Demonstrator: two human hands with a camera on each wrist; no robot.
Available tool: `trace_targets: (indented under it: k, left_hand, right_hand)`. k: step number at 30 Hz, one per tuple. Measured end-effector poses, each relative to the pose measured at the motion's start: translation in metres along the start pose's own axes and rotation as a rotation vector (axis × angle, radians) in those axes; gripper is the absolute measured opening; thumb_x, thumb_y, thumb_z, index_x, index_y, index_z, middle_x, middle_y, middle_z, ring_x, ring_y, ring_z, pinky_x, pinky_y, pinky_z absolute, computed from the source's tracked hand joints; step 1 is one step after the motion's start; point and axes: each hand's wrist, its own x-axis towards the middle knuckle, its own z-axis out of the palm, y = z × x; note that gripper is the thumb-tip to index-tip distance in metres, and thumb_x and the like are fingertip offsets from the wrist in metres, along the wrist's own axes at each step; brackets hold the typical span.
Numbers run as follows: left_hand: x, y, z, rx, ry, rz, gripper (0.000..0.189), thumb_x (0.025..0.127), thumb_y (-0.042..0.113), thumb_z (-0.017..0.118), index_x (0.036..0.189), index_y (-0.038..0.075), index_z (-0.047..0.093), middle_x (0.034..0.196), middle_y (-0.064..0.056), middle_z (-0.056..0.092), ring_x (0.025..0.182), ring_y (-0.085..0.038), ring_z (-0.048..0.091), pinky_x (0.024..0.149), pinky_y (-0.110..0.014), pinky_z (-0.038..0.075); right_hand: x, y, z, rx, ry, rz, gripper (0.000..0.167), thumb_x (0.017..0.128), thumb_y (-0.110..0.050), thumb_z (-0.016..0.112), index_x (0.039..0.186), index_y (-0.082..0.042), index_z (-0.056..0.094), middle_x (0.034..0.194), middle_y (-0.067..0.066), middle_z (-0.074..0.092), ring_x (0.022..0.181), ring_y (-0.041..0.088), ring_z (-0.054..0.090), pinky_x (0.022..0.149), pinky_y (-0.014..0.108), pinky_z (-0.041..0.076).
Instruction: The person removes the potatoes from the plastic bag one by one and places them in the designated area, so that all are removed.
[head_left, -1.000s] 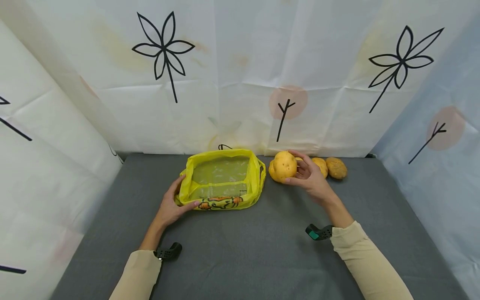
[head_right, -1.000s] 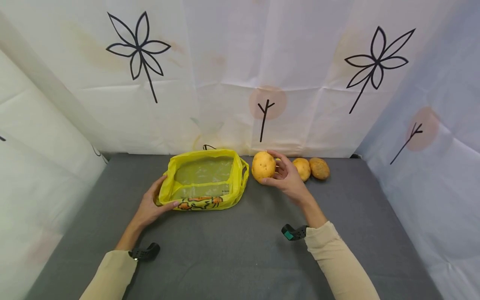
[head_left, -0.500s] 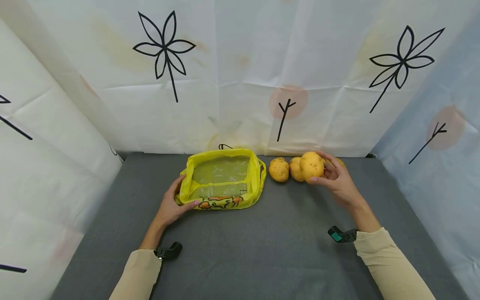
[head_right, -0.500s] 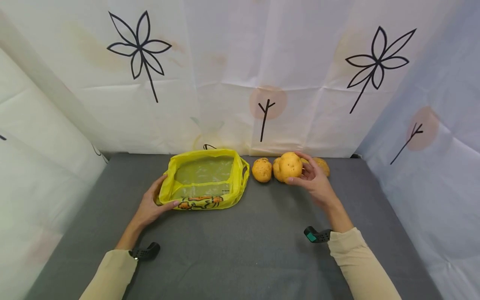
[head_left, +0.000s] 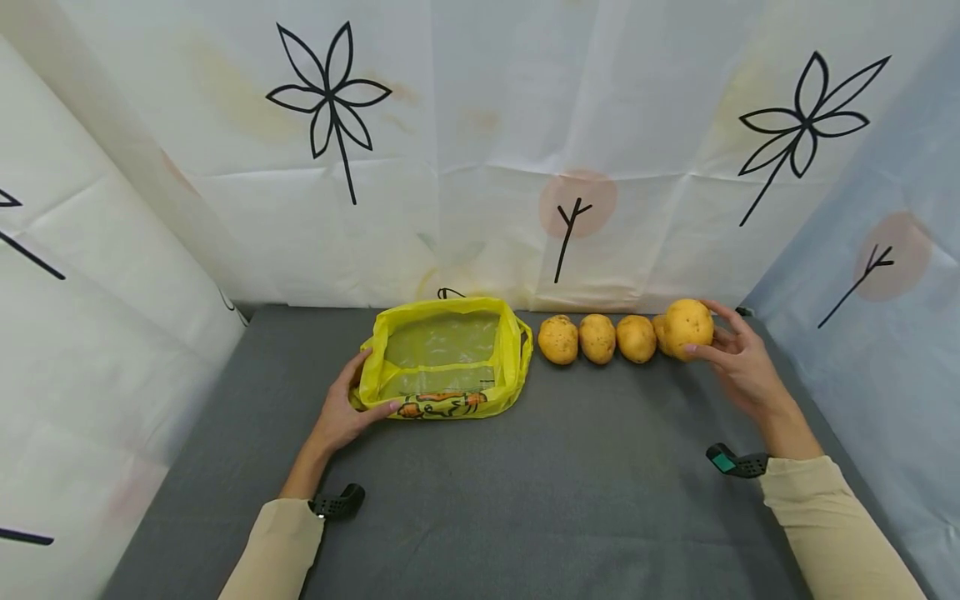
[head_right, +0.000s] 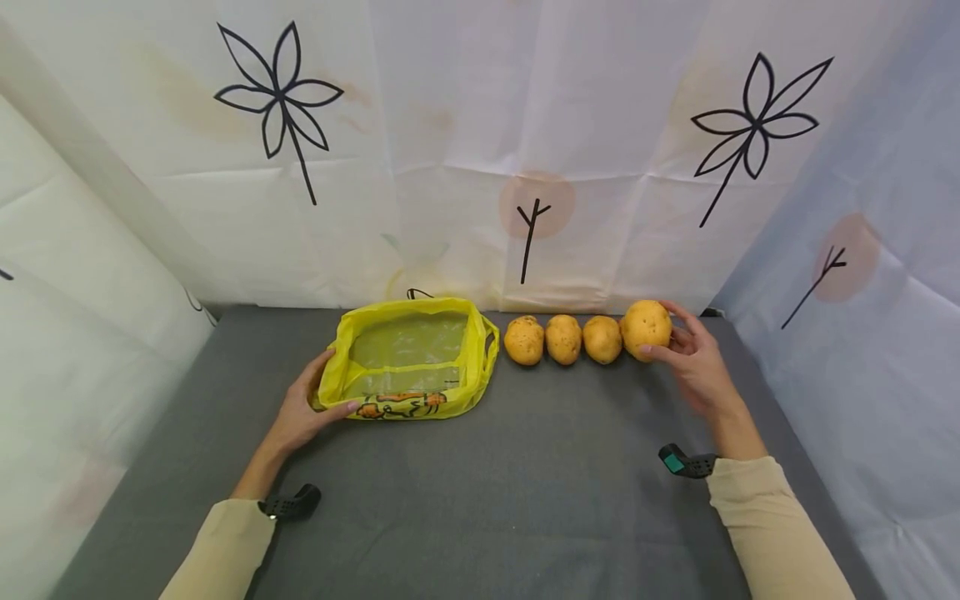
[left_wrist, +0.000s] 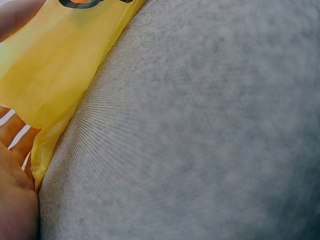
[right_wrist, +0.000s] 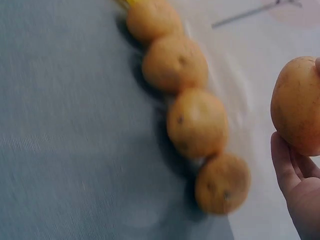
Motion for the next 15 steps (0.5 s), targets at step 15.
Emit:
trace_targets:
  k: [15]
  left_hand:
    - [0.000, 0.001, 0.000, -0.007, -0.004, -0.009, 0.099, 0.084, 0.021, 0.084, 0.162, 0.012, 0.024, 0.153, -0.017, 0.040, 0.122, -0.029, 0.049, 0.094, -0.031, 0.042]
  right_hand:
    - [0.007, 0.015, -0.070, 0.007, 0.203, 0.184, 0.081, 0.095, 0.006, 0.065, 0.158, -0.031, 0.032, 0.144, 0.008, 0.037, 0.105, 0.001, 0.057, 0.086, 0.016, 0.050]
